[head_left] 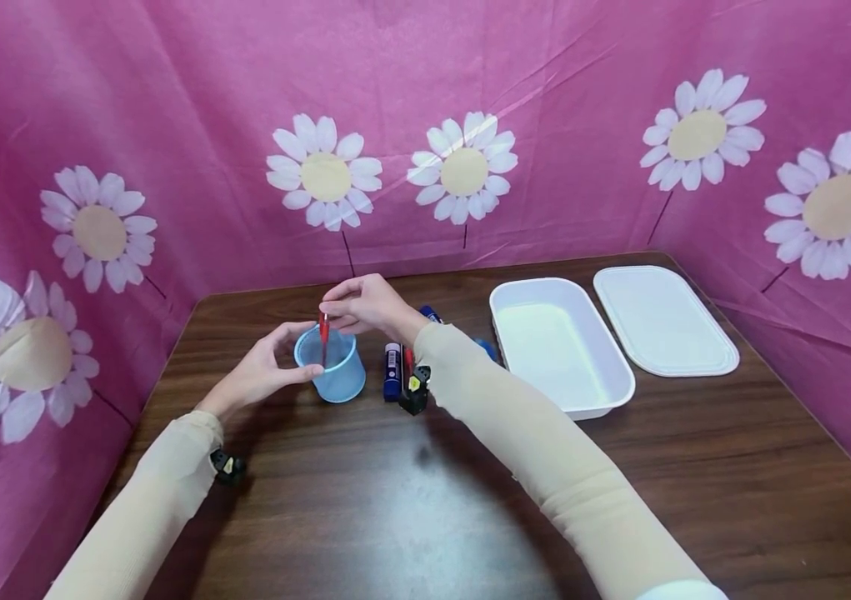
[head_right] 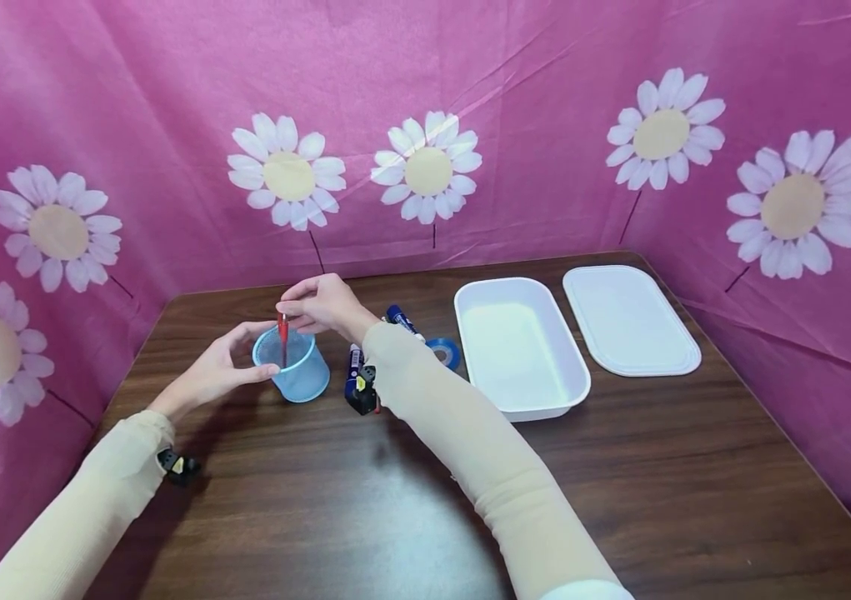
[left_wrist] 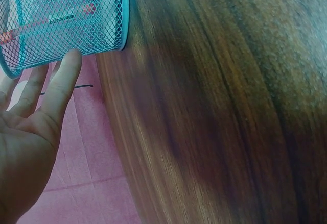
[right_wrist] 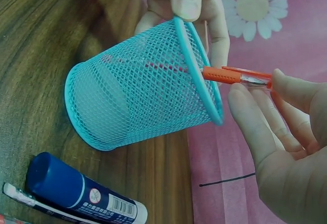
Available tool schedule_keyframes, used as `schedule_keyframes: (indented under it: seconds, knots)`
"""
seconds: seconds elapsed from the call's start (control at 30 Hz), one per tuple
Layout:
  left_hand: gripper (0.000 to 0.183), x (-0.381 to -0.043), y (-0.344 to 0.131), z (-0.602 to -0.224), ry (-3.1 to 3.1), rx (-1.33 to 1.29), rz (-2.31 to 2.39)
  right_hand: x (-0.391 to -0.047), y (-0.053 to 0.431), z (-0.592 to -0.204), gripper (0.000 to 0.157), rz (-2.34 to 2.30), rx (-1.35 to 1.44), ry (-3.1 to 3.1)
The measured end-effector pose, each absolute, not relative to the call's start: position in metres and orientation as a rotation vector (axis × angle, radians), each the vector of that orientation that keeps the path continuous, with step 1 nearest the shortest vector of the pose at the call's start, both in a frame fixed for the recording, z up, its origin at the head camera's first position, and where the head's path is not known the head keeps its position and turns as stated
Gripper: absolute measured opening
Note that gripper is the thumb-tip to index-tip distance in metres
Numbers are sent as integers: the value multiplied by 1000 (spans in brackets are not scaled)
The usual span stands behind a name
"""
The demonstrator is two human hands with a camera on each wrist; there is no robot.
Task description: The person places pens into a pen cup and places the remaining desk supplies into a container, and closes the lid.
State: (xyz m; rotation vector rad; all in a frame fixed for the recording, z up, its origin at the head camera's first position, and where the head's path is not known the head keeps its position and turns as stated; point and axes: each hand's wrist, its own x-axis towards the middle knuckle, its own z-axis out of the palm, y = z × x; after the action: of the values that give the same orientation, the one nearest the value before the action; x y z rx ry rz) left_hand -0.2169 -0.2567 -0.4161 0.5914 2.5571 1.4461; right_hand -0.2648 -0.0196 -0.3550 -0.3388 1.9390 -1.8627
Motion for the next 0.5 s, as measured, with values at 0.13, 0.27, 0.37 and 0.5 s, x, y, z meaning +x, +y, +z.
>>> schedule_keyframes:
  seconds: [0.13,0.27,0.37,0.5]
  knots:
    - [71,-217,-256,-416,2556,587,1447,-265,-19,-359,17,-1865,-337,1913]
    - [70,-217,-256,-415,2536,588,1474,-267,-18,-360,15,-1869,-316,1920]
    - [71,-217,-256,-416,2528,591,1481,-267,-17,-360,15,-1860,-311,1940]
    - [70,-215,-256,-416,2539,601,1469,-266,-18,-360,23,-1833,-302,1947]
